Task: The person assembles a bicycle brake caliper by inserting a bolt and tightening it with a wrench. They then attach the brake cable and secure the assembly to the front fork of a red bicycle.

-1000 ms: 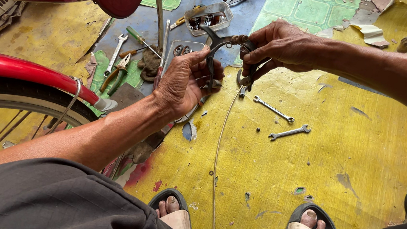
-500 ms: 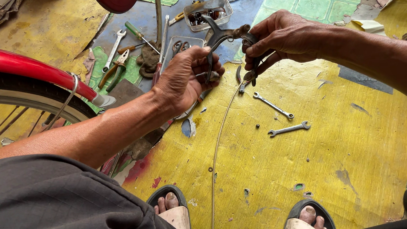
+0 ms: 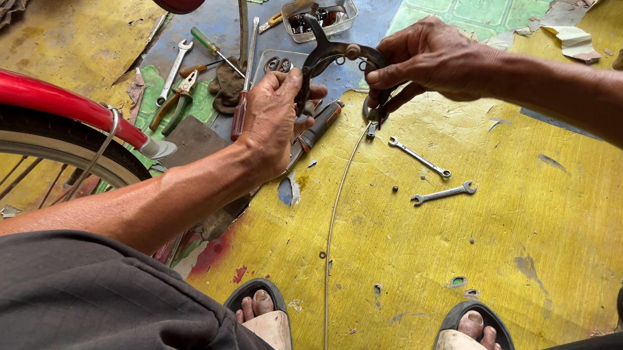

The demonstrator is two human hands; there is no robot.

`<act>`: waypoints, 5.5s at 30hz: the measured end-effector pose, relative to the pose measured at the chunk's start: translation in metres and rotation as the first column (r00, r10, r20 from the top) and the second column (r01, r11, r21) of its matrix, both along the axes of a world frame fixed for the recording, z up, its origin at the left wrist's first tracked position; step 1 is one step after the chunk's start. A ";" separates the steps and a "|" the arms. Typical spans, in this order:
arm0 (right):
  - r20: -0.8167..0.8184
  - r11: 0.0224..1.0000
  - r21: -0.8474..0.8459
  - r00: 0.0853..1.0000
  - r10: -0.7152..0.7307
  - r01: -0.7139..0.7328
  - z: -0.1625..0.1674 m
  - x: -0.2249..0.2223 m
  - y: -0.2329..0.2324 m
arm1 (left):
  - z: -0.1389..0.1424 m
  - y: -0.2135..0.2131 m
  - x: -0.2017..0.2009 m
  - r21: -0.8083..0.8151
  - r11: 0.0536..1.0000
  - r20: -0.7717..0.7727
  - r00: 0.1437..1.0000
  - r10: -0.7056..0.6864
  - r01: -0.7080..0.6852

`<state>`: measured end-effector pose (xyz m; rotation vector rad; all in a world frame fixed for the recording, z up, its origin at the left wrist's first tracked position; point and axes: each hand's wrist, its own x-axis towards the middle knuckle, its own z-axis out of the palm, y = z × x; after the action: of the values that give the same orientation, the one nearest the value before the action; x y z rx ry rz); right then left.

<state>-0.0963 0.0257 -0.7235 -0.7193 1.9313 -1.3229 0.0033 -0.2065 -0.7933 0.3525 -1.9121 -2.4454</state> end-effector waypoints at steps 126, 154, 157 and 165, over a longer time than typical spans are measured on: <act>-0.263 0.924 0.383 0.958 0.118 -0.008 -0.009 0.033 -0.009 | -0.010 0.000 -0.002 0.192 0.963 0.307 0.921 -0.239 0.186; -0.390 0.944 0.313 0.892 0.229 -0.106 0.001 0.002 0.003 | -0.001 -0.006 -0.002 0.328 0.887 0.129 0.915 -0.382 0.324; -0.331 0.957 0.227 0.910 0.249 -0.180 -0.002 -0.001 0.006 | 0.002 -0.006 -0.001 0.360 0.856 0.099 0.897 -0.431 0.372; -0.366 0.954 0.200 0.886 0.284 -0.223 -0.005 -0.003 0.009 | 0.003 -0.006 0.000 0.361 0.820 0.076 0.862 -0.501 0.444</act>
<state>-0.0998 0.0349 -0.7290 -1.1864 2.1259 -0.9061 0.0031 -0.2127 -0.7906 0.0834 -1.8132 -3.1789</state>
